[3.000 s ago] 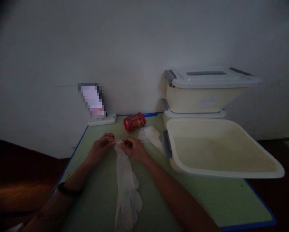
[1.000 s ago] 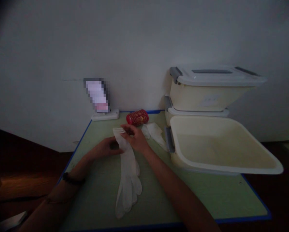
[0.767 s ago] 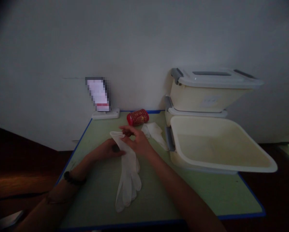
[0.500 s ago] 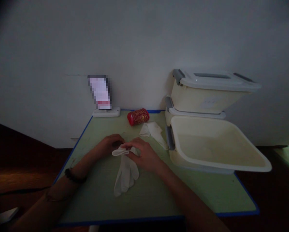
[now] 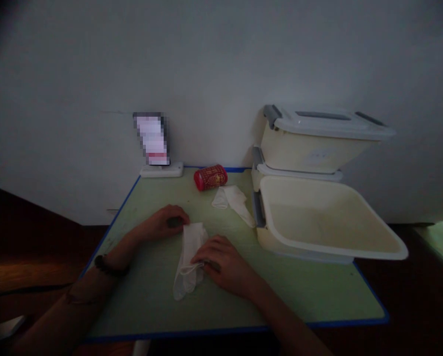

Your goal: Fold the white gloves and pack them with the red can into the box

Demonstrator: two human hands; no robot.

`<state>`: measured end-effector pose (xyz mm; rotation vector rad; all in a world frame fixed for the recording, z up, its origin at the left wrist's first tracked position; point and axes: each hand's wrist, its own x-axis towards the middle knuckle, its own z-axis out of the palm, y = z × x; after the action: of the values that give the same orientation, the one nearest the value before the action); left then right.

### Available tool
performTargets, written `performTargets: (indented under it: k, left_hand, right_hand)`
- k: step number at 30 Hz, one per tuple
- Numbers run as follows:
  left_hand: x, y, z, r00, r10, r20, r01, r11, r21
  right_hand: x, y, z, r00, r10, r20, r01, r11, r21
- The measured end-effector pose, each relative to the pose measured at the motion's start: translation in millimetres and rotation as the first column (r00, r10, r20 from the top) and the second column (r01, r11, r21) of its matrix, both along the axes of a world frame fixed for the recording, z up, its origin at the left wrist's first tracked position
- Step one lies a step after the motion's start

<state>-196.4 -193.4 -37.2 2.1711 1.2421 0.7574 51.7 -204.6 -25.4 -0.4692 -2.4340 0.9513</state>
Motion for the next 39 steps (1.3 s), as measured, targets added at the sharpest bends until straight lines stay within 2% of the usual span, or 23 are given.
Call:
performTargets:
  k: [9, 15, 18, 25, 30, 32, 34, 37, 39]
  left_hand:
    - [-4.4, 0.3, 5.6, 0.991, -0.129, -0.018, 0.128, 0.991, -0.037]
    - [-0.6, -4.6, 6.4, 1.000, 0.028, -0.006, -0.028, 0.998, 0.064]
    - [-1.3, -4.9, 8.2, 0.998, 0.024, -0.049, -0.022, 0.999, 0.048]
    - [-5.4, -6.6, 15.1, 0.993, -0.066, -0.093, 0.065, 0.998, -0.015]
    - [3.3, -7.8, 13.8, 0.989, 0.044, -0.141, -0.042, 0.999, 0.018]
    - [5.8, -7.1, 12.6, 0.978, 0.102, -0.183, -0.098, 0.995, 0.032]
    - [6.9, -6.0, 12.0, 0.962, 0.140, -0.235, -0.133, 0.990, 0.043]
    - [7.8, -4.8, 12.0, 0.952, 0.138, -0.275, -0.130, 0.990, 0.047]
    - [8.5, -4.8, 12.1, 0.966, 0.115, -0.230, -0.113, 0.993, 0.025]
  right_hand:
    - [8.8, -6.3, -5.4, 0.999, 0.027, 0.037, -0.026, 0.999, -0.021]
    - [8.6, -0.2, -0.9, 1.000, -0.027, 0.007, 0.027, 0.999, 0.020]
    - [7.1, -0.2, -2.3, 0.999, -0.031, 0.035, 0.030, 0.999, 0.030]
    - [3.5, -9.0, -7.5, 0.989, 0.029, 0.146, -0.042, 0.996, 0.083]
    - [7.8, -10.9, 6.2, 0.980, 0.055, 0.192, -0.076, 0.992, 0.103]
    - [5.4, -7.8, 11.2, 0.985, -0.010, 0.170, -0.011, 0.993, 0.119]
    - [-1.6, -0.9, 12.8, 0.979, -0.143, 0.148, 0.123, 0.983, 0.133]
    - [-17.4, 14.4, 6.7, 0.927, -0.336, 0.167, 0.315, 0.939, 0.138]
    - [-27.4, 24.8, -1.0, 0.912, -0.365, 0.188, 0.349, 0.930, 0.113]
